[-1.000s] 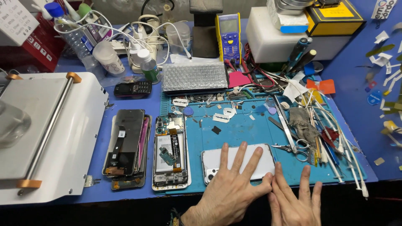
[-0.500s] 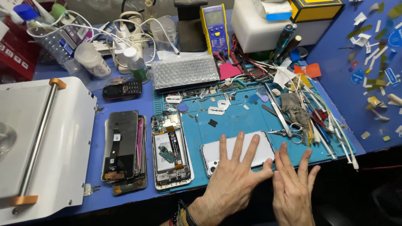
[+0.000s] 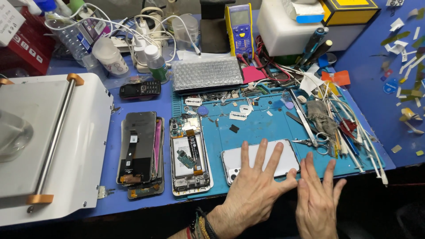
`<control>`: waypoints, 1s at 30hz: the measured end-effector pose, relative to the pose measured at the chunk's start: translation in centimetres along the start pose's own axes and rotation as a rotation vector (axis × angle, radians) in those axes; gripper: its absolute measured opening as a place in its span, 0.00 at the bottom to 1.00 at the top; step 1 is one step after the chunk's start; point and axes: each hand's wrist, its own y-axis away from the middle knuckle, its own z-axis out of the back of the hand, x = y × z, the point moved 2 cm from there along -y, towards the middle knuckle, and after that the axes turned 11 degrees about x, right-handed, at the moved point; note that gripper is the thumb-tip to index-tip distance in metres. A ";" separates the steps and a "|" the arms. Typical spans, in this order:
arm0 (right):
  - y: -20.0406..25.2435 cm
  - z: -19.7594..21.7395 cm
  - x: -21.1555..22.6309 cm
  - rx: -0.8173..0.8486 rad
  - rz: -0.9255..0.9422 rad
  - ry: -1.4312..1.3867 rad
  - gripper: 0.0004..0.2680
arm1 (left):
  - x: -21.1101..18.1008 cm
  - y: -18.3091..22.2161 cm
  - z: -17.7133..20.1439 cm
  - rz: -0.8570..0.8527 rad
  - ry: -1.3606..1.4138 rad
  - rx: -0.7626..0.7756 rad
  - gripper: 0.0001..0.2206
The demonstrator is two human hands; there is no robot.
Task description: The person uses a metal prying tool to work along the edges of a white smartphone's back panel. They then apply several strips of white tape across the front and back of the device to secure the casing.
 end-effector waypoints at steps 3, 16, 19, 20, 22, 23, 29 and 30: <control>1.4 -0.9 -0.3 -0.056 0.041 0.088 0.18 | 0.2 -0.1 -0.1 -0.002 0.019 0.002 0.25; 1.2 2.4 3.3 0.065 0.057 -0.076 0.17 | 0.2 -0.7 -0.7 0.022 -0.034 0.056 0.29; -0.6 2.8 3.1 0.066 0.080 -0.041 0.17 | 0.0 -1.0 -0.7 0.023 -0.031 0.073 0.27; -0.6 2.8 3.2 0.074 0.055 -0.049 0.17 | -0.1 -1.0 -0.9 0.011 -0.020 0.095 0.27; -1.3 3.0 3.6 0.070 0.049 -0.126 0.18 | 0.0 -1.2 -0.9 0.029 -0.037 0.110 0.26; -0.6 3.2 3.4 0.074 0.034 -0.131 0.18 | 0.0 -1.4 -1.0 0.022 -0.031 0.124 0.26; -1.1 3.0 2.6 0.091 0.047 -0.143 0.17 | 0.0 -1.6 -1.2 0.040 -0.043 0.181 0.25; -1.0 2.9 2.6 0.087 0.047 -0.145 0.18 | 0.0 -1.7 -1.1 0.039 -0.036 0.187 0.24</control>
